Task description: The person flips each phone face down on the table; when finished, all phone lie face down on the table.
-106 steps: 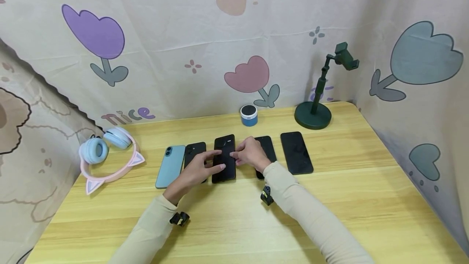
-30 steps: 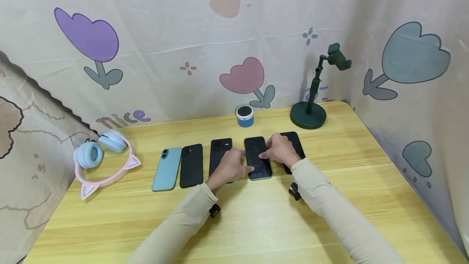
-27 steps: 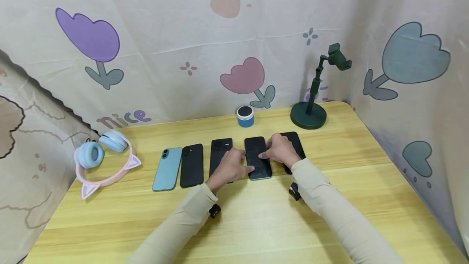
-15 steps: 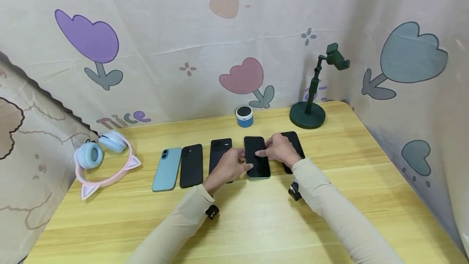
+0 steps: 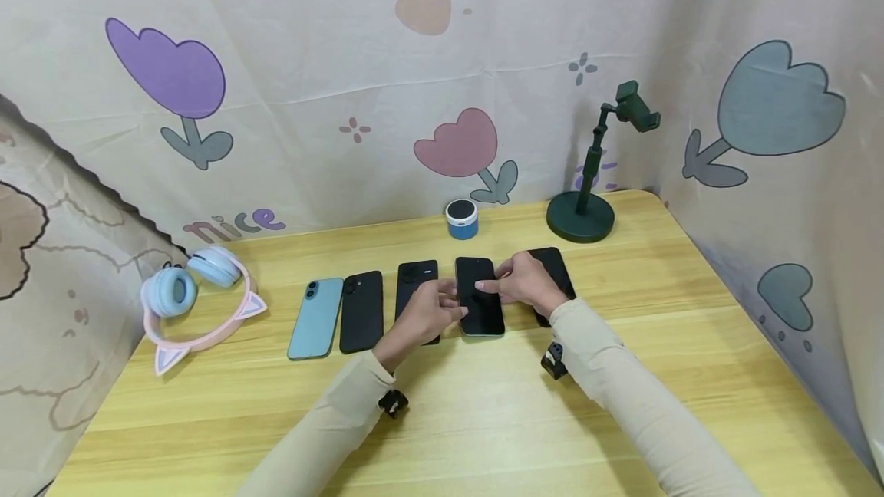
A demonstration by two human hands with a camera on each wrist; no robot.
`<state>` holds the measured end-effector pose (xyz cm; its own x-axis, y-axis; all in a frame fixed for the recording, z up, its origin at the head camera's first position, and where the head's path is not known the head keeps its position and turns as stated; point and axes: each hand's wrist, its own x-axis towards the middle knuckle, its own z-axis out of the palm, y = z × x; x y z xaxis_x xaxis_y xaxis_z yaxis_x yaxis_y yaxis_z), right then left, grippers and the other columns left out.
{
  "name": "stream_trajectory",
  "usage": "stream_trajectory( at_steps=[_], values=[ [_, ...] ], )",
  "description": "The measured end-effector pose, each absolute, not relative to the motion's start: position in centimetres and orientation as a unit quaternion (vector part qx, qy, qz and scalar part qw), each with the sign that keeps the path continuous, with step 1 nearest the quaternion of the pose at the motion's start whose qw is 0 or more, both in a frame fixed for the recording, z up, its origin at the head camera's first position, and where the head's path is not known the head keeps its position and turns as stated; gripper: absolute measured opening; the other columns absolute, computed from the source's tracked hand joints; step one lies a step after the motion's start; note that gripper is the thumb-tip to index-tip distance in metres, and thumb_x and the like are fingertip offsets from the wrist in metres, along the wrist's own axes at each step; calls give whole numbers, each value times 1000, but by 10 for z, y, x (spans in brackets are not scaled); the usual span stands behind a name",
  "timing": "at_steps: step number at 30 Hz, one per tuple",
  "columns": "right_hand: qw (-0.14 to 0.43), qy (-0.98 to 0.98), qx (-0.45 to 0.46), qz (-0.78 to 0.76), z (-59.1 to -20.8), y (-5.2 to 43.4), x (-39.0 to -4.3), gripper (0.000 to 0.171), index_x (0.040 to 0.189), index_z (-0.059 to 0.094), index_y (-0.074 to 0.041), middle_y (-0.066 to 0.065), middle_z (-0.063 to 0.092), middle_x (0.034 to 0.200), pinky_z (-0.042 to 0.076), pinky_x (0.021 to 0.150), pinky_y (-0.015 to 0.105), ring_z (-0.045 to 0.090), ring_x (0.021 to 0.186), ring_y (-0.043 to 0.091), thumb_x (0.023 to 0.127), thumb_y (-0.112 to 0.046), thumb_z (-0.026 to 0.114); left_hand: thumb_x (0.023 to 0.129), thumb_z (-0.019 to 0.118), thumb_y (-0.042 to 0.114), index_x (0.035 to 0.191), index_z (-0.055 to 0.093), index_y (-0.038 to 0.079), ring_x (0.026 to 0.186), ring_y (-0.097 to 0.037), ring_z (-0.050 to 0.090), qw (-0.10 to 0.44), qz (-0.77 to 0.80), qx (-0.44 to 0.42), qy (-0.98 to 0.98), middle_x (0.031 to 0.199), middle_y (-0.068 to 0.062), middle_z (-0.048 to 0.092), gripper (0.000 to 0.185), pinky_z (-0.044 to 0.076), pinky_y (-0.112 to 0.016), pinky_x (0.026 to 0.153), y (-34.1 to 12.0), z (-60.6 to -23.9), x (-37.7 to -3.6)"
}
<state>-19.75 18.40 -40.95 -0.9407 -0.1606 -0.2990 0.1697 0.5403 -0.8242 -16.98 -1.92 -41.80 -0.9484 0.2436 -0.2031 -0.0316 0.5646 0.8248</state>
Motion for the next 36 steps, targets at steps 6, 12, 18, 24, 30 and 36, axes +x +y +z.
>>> stream_trajectory(
  at_steps=[6,12,18,24,30,36],
  values=[
    [179,844,1,-506,-411,182,-198,65,133,58,12,29,59,132,57,89,41,73,97,29,91,-32,79,91,76,8,142,54,-2,109,-24,68,137,499,62,853,128,-13,63,56,58,-34,83,-25,-418,-168],
    [186,831,1,-524,-412,179,-196,65,132,60,11,29,57,134,58,86,39,73,96,28,90,-35,79,91,75,6,140,55,-5,105,-24,69,129,531,71,835,125,-13,62,54,59,-35,82,-30,-417,-167],
    [191,824,3,-534,-414,176,-196,65,130,62,10,28,55,137,59,85,39,73,97,29,89,-38,79,91,76,7,139,56,-3,104,-23,69,127,557,65,818,124,-12,61,53,59,-33,81,-32,-415,-166],
    [198,816,3,-542,-413,175,-196,70,131,62,9,28,53,139,58,86,40,72,99,30,89,-44,78,90,76,6,138,57,-3,104,-23,70,130,574,60,806,123,-11,61,53,59,-33,80,-35,-413,-166],
    [205,811,8,-548,-413,173,-196,72,131,61,8,28,53,139,57,89,41,73,97,29,88,-48,77,90,77,9,139,57,0,104,-22,70,127,579,65,803,124,-10,62,54,58,-35,83,-37,-411,-166],
    [212,802,4,-558,-411,171,-195,70,131,62,7,26,56,136,58,88,40,73,99,29,89,-48,76,90,78,13,140,58,5,107,-24,69,126,582,75,800,126,-9,62,54,57,-39,88,-37,-410,-166]
  ],
)
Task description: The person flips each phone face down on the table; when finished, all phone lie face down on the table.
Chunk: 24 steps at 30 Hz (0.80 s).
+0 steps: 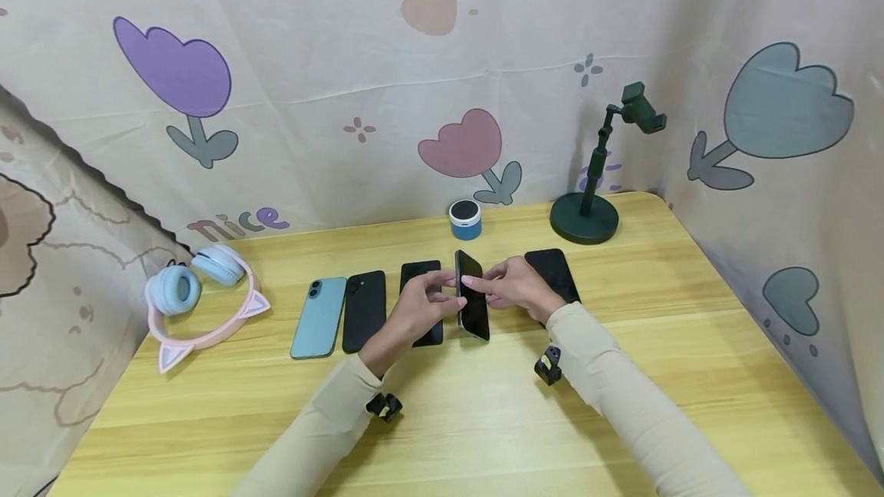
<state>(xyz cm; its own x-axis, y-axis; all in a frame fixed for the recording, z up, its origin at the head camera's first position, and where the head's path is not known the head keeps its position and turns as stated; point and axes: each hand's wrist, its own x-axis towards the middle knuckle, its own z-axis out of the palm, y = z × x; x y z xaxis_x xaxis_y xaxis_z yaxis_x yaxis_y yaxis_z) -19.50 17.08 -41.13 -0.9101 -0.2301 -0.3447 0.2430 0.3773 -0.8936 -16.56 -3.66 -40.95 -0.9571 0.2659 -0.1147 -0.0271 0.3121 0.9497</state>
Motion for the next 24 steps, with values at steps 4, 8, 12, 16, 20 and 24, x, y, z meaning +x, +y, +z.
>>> stream_trajectory(
  at_steps=[4,8,12,16,20,24],
  values=[
    [215,793,-5,-570,-411,170,-195,69,130,63,6,24,59,132,58,87,40,72,101,30,90,-49,75,90,79,15,141,57,7,109,-25,69,130,589,83,793,128,-9,61,56,56,-42,91,-36,-409,-166],
    [219,784,-9,-581,-411,169,-195,68,130,63,6,22,61,128,58,87,40,70,102,31,91,-49,75,90,79,16,143,56,7,110,-26,68,137,598,90,785,131,-10,59,59,56,-42,91,-35,-410,-166],
    [224,777,-3,-589,-412,168,-195,68,131,63,5,20,62,126,58,88,40,70,102,29,90,-48,75,89,79,15,145,54,7,110,-26,68,142,607,95,776,134,-11,58,61,56,-40,90,-34,-410,-166],
    [230,769,0,-597,-411,168,-195,69,133,61,5,20,63,126,58,88,39,70,102,27,91,-49,74,89,80,15,145,54,8,110,-26,68,143,610,98,773,136,-11,58,62,57,-39,90,-33,-411,-167],
    [237,761,-1,-604,-410,168,-196,70,135,59,5,19,67,122,57,89,40,71,101,27,92,-48,74,89,80,18,146,54,10,111,-25,68,147,603,103,777,139,-10,57,63,57,-39,90,-33,-411,-169],
    [243,755,-5,-609,-411,169,-196,70,136,57,6,18,70,118,57,89,41,72,101,26,93,-47,73,90,79,20,145,55,11,113,-26,67,156,600,110,777,142,-9,56,61,56,-40,91,-34,-411,-169]
  ],
)
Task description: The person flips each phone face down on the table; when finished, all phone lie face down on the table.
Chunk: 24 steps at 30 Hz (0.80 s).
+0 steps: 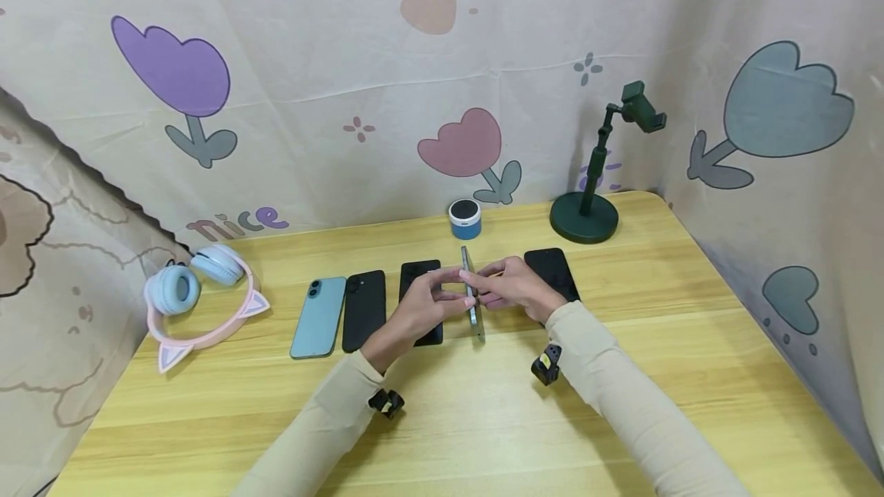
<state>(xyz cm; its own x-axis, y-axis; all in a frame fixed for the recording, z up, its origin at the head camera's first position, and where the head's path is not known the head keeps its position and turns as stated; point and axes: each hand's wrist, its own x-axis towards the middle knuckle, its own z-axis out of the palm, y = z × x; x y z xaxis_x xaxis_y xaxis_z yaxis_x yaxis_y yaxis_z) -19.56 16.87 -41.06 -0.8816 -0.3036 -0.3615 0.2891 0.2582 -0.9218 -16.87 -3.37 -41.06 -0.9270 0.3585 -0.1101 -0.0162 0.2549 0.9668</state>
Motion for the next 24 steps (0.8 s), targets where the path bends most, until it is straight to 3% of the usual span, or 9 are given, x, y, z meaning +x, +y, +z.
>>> stream_trajectory(
  at_steps=[24],
  values=[
    [251,713,-45,-653,-406,174,-194,60,141,53,8,26,65,126,57,89,43,69,110,34,99,-32,68,97,72,28,151,47,8,130,-35,55,201,579,145,777,153,-11,48,63,49,-48,103,-35,-417,-169]
  ],
)
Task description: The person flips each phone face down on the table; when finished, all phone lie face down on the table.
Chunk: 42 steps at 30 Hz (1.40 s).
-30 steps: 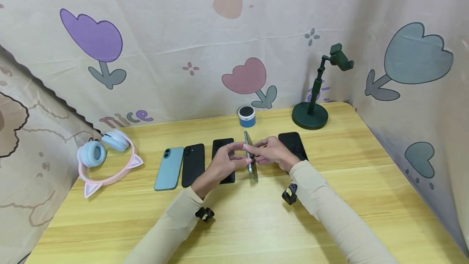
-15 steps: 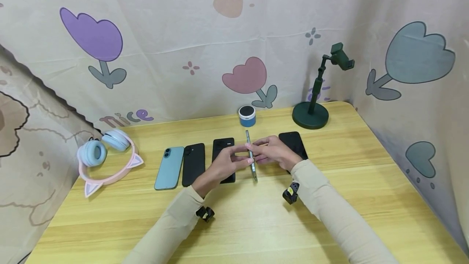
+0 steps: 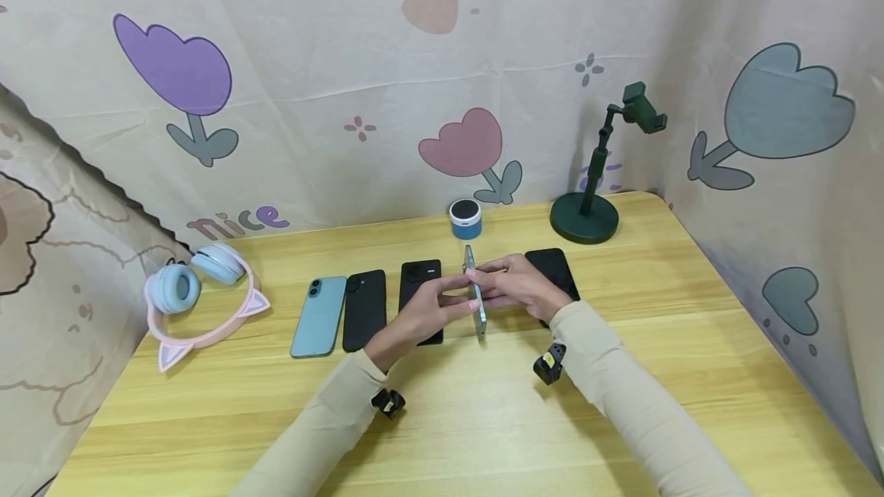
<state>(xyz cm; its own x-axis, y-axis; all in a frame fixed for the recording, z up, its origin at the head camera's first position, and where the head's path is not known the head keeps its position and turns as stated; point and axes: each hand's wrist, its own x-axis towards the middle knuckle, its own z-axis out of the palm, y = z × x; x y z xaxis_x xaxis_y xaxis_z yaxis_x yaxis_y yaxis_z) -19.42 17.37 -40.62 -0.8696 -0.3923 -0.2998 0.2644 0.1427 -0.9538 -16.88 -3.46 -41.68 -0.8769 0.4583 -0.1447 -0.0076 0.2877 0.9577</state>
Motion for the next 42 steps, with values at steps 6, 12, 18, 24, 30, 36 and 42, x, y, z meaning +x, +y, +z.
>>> stream_trajectory(
  at_steps=[6,12,18,24,30,36,42],
  values=[
    [249,708,-37,-660,-406,174,-195,56,142,52,8,26,63,130,57,89,43,67,113,35,101,-26,66,97,72,27,151,47,7,131,-36,54,198,572,139,784,153,-11,47,63,48,-51,102,-33,-418,-168],
    [233,722,-16,-652,-405,175,-195,54,142,53,8,26,63,130,57,88,41,68,112,34,101,-25,66,95,74,25,150,48,3,132,-39,53,194,546,134,804,150,-20,48,64,49,-51,101,-31,-417,-168],
    [208,739,1,-641,-407,176,-196,51,139,55,8,25,66,126,58,86,40,71,105,30,99,-22,68,97,72,23,150,46,0,132,-34,53,190,514,158,821,149,-20,49,64,50,-45,101,-30,-416,-167],
    [180,746,2,-642,-411,176,-197,46,133,60,10,25,68,120,60,81,37,73,94,25,98,-18,70,97,72,21,148,47,-4,134,-29,51,169,481,185,840,153,-19,45,62,46,-44,106,-30,-415,-165],
    [155,757,17,-634,-416,176,-198,42,128,63,11,20,72,108,60,74,32,71,78,16,97,-15,71,96,73,23,147,48,-4,135,-32,49,166,473,187,845,155,-20,42,63,46,-46,106,-31,-416,-164],
    [142,774,28,-617,-419,176,-199,35,119,67,14,18,73,98,61,69,30,70,70,14,96,-11,72,95,74,25,147,49,-4,132,-32,52,166,461,177,853,153,-20,44,64,48,-46,104,-31,-416,-164],
    [136,797,25,-588,-420,177,-200,31,116,69,14,20,73,99,61,69,31,71,72,16,95,-8,73,96,73,28,145,51,-2,135,-30,50,160,442,172,866,152,-18,46,62,45,-45,107,-31,-416,-165]
  ],
)
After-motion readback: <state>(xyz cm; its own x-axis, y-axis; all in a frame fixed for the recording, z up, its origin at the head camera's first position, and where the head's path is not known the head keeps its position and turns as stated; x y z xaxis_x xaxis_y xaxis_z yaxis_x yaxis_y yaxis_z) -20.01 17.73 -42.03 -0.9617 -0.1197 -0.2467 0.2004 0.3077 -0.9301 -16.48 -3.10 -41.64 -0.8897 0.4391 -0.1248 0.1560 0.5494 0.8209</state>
